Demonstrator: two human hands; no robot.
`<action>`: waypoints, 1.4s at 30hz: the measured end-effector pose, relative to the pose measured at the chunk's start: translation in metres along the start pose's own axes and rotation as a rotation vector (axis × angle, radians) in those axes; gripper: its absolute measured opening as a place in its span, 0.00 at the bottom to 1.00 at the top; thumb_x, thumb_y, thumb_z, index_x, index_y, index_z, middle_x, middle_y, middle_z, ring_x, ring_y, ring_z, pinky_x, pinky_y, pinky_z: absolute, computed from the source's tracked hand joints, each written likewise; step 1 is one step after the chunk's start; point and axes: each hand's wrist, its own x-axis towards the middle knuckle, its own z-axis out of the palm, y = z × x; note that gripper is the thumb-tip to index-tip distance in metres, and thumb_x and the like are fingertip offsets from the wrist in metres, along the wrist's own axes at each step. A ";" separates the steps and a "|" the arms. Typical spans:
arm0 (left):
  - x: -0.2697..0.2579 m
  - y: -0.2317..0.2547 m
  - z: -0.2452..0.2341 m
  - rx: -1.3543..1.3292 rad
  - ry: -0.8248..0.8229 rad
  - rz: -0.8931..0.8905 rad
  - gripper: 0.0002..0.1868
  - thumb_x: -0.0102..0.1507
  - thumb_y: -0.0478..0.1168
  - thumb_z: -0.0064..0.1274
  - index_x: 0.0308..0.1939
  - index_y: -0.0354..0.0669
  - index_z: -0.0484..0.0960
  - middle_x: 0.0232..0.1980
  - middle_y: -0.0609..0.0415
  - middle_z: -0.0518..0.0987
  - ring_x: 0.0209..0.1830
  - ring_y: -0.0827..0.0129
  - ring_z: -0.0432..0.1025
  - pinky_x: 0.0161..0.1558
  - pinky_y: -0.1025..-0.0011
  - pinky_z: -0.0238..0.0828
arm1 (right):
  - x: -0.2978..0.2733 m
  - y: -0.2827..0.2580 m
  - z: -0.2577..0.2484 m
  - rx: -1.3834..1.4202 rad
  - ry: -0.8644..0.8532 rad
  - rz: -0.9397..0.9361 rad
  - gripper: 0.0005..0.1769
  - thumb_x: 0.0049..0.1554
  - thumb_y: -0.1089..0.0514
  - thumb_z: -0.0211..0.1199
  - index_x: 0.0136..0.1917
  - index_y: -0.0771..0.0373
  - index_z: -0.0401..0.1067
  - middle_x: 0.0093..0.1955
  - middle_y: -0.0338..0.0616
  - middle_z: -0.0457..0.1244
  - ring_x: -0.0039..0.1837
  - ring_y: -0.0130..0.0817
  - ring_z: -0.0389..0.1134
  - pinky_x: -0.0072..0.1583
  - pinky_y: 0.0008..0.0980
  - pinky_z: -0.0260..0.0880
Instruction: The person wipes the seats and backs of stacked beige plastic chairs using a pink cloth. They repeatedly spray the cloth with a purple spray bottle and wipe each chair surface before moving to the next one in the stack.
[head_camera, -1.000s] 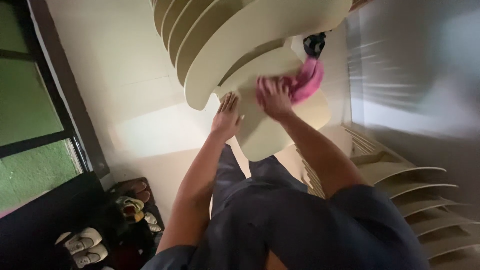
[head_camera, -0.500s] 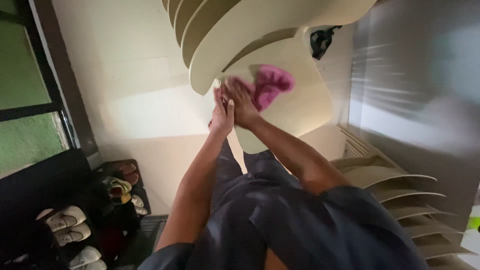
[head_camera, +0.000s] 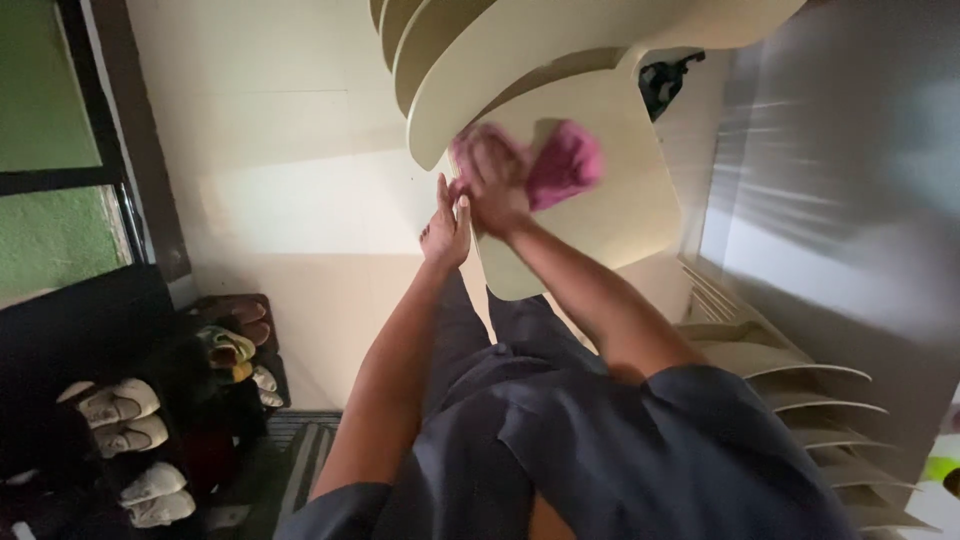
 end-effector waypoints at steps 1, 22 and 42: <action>0.000 0.005 -0.003 -0.025 0.002 0.001 0.38 0.73 0.59 0.31 0.82 0.55 0.36 0.78 0.56 0.67 0.73 0.51 0.67 0.68 0.45 0.59 | 0.002 0.000 -0.003 0.052 0.018 -0.066 0.39 0.65 0.43 0.54 0.83 0.56 0.48 0.84 0.52 0.45 0.85 0.49 0.44 0.80 0.56 0.41; -0.012 -0.012 0.006 -0.049 0.062 -0.081 0.42 0.72 0.63 0.26 0.82 0.51 0.31 0.79 0.51 0.65 0.75 0.51 0.64 0.71 0.51 0.57 | -0.005 0.007 -0.097 0.211 -0.352 -0.277 0.38 0.58 0.45 0.57 0.78 0.53 0.56 0.82 0.48 0.45 0.81 0.56 0.41 0.75 0.57 0.42; 0.002 -0.021 0.030 -0.212 -0.090 0.190 0.41 0.74 0.56 0.32 0.81 0.42 0.31 0.83 0.33 0.52 0.79 0.39 0.54 0.74 0.59 0.54 | -0.065 0.071 -0.078 0.241 -0.071 0.056 0.35 0.59 0.48 0.59 0.77 0.57 0.55 0.70 0.49 0.57 0.64 0.41 0.62 0.60 0.43 0.65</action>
